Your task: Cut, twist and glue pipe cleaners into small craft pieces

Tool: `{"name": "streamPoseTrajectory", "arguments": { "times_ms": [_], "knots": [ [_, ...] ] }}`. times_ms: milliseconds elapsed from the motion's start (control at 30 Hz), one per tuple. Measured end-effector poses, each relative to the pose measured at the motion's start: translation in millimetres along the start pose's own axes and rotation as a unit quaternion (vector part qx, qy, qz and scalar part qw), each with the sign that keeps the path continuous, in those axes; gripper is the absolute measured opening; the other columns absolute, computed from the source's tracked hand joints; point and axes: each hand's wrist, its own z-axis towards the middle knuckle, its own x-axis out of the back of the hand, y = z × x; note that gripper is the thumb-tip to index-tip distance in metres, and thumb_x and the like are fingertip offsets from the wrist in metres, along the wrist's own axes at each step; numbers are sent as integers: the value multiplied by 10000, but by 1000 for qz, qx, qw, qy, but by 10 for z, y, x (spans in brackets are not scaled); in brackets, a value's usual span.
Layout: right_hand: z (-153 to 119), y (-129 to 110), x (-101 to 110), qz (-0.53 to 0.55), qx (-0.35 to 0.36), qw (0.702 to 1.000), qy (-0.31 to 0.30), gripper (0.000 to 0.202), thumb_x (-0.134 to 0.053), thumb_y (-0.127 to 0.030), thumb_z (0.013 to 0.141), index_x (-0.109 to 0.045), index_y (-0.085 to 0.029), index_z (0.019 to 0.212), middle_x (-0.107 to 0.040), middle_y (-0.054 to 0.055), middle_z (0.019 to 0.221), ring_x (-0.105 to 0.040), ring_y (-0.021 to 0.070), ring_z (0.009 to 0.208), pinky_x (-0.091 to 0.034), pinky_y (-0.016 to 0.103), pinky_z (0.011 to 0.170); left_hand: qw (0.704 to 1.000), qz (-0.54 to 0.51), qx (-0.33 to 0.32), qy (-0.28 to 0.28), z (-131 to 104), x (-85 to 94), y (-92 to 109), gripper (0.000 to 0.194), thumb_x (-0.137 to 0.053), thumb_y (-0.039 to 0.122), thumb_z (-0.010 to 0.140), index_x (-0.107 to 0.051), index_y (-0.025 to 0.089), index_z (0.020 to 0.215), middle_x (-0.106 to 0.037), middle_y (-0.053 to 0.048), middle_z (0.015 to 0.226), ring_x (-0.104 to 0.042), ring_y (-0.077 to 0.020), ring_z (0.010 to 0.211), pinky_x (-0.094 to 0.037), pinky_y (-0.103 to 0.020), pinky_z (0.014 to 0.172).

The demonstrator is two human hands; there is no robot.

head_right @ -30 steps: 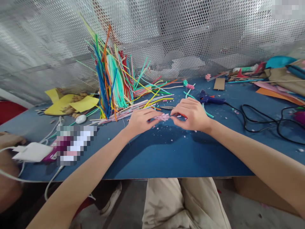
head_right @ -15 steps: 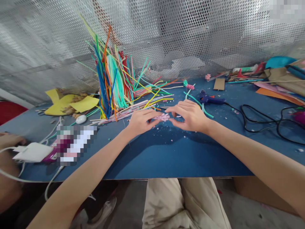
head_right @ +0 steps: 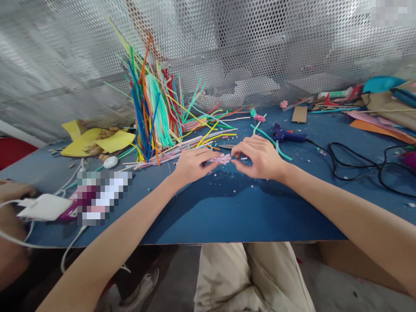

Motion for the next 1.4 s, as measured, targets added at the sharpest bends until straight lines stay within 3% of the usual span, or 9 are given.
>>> {"name": "streamPoseTrajectory", "arguments": {
  "times_ms": [567, 833, 1167, 1400],
  "knots": [
    [19, -4, 2, -18, 20, 1000, -4, 59, -672, -224, 884, -662, -227, 942, -727, -11, 787, -650, 152, 691, -455, 331, 689, 1000, -15, 13, -5, 9, 9, 21, 286, -578, 434, 987, -744, 243, 1121, -786, -6, 985, -727, -117, 805, -502, -231, 663],
    [-14, 79, -8, -47, 7, 999, 5, 74, -661, -192, 881, -677, -230, 942, -752, -3, 846, -660, 165, 725, -450, 348, 728, 997, -14, 71, -28, 30, 37, 25, 463, -628, 553, 934, -652, 267, 1297, -734, -22, 1218, -715, -145, 938, -517, -233, 686],
    [-69, 285, 37, -42, -103, 994, 23, 48, -627, -252, 888, -672, -244, 875, -719, 14, 779, -646, 196, 734, -465, 384, 755, 994, -30, 102, -23, -13, 20, -181, 300, -535, 444, 1013, -767, 255, 1043, -781, -7, 1028, -705, -115, 791, -508, -238, 694],
    [-79, 294, 14, -31, -102, 994, 5, 51, -624, -258, 902, -669, -236, 906, -705, 23, 794, -632, 193, 748, -465, 376, 757, 992, -35, 121, -7, -19, 5, -167, 265, -566, 415, 1000, -766, 241, 1004, -781, -4, 997, -707, -119, 819, -513, -242, 719]
  ]
}}
